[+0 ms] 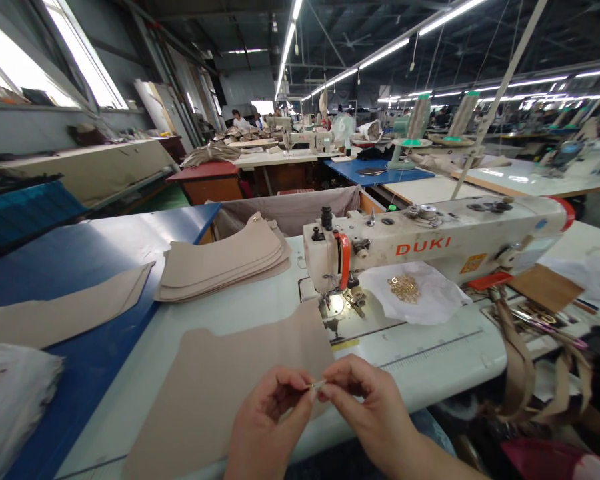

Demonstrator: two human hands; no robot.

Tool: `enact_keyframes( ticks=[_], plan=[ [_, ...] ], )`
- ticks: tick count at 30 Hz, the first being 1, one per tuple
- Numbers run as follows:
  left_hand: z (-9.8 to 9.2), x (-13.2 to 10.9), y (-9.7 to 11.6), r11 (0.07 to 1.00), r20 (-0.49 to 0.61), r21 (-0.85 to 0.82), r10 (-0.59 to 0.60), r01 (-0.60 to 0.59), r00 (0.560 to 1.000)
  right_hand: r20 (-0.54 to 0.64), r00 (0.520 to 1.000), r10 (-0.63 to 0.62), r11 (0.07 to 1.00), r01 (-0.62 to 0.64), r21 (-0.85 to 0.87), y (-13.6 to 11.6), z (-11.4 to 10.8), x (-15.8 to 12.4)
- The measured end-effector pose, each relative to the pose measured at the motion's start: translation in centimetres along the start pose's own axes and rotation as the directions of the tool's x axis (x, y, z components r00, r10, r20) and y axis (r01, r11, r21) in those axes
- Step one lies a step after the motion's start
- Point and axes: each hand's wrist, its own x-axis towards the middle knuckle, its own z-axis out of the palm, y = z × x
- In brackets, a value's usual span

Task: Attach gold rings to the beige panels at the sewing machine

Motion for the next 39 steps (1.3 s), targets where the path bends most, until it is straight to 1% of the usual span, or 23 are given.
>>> enact_keyframes(
  ticks=[3, 6, 8, 15, 18, 20, 22, 26, 29, 31, 33, 35, 37, 38, 39],
  plan=[
    [0.1, -0.1, -0.2, 1.000, -0.013, -0.003, 0.012, -0.012, 1.000, -0.018, 1.000, -0.008, 0.995, 0.006, -0.095, -0.1, -0.3, 0.2],
    [0.2, 0.0, -0.6, 1.000, -0.019, -0.007, 0.018, -0.018, 1.000, -0.049, 0.997, -0.067, 0.983, 0.057, -0.173, -0.1, -0.5, 0.2],
    [0.2, 0.0, -0.9, 1.000, -0.026, -0.009, 0.018, -0.018, 0.999, -0.045, 0.993, -0.107, 0.971, 0.094, -0.218, -0.2, -0.5, 0.2],
    [0.7, 0.0, -1.1, 0.999, -0.066, -0.011, 0.034, -0.034, 0.997, 0.008, 0.975, -0.221, 0.937, 0.214, -0.278, 0.1, -0.6, 0.2],
    [1.0, 0.1, -1.0, 0.998, -0.083, -0.016, 0.057, -0.059, 0.995, 0.012, 0.970, -0.245, 0.926, 0.237, -0.294, 0.2, -0.7, 0.2],
    [1.1, 0.2, -1.1, 0.998, -0.092, -0.011, 0.067, -0.069, 0.993, 0.020, 0.969, -0.248, 0.919, 0.242, -0.311, 0.1, -0.8, 0.2],
    [1.1, 0.2, -1.3, 0.998, -0.096, 0.001, 0.064, -0.065, 0.993, 0.057, 0.972, -0.228, 0.912, 0.234, -0.337, -0.2, -0.9, 0.2],
    [1.0, 0.2, -1.3, 1.000, -0.089, 0.003, 0.023, -0.023, 0.996, 0.127, 0.984, -0.125, 0.908, 0.165, -0.386, -1.0, -1.3, 0.6],
    [0.8, 0.4, -0.7, 0.999, -0.042, 0.001, -0.036, 0.036, 0.998, 0.121, 0.993, 0.015, 0.948, 0.025, -0.318, -1.4, -1.5, 1.1],
    [0.4, 0.7, -0.4, 0.997, 0.002, 0.025, -0.079, 0.079, 0.997, 0.124, 0.985, 0.118, 0.972, -0.089, -0.217, -1.4, -1.6, 1.3],
    [-0.1, 1.3, -0.3, 0.990, 0.071, 0.050, -0.135, 0.132, 0.988, 0.136, 0.972, 0.193, 0.976, -0.175, -0.132, -1.2, -1.6, 1.4],
    [-0.8, 2.0, -0.4, 0.979, 0.185, 0.067, -0.200, 0.191, 0.962, 0.140, 0.961, 0.240, 0.969, -0.229, -0.093, -0.7, -1.6, 1.4],
    [-1.5, 3.2, -0.4, 0.970, 0.313, 0.101, -0.243, 0.223, 0.918, 0.131, 0.954, 0.270, 0.962, -0.263, -0.074, -0.2, -1.7, 1.4],
    [-1.7, 4.0, -0.4, 0.969, 0.361, 0.127, -0.243, 0.211, 0.900, 0.123, 0.953, 0.277, 0.960, -0.271, -0.067, 0.1, -1.7, 1.6],
    [-1.9, 4.9, -0.4, 0.972, 0.387, 0.158, -0.222, 0.172, 0.895, 0.114, 0.954, 0.279, 0.960, -0.273, -0.062, 0.5, -1.8, 1.8]
  ],
)
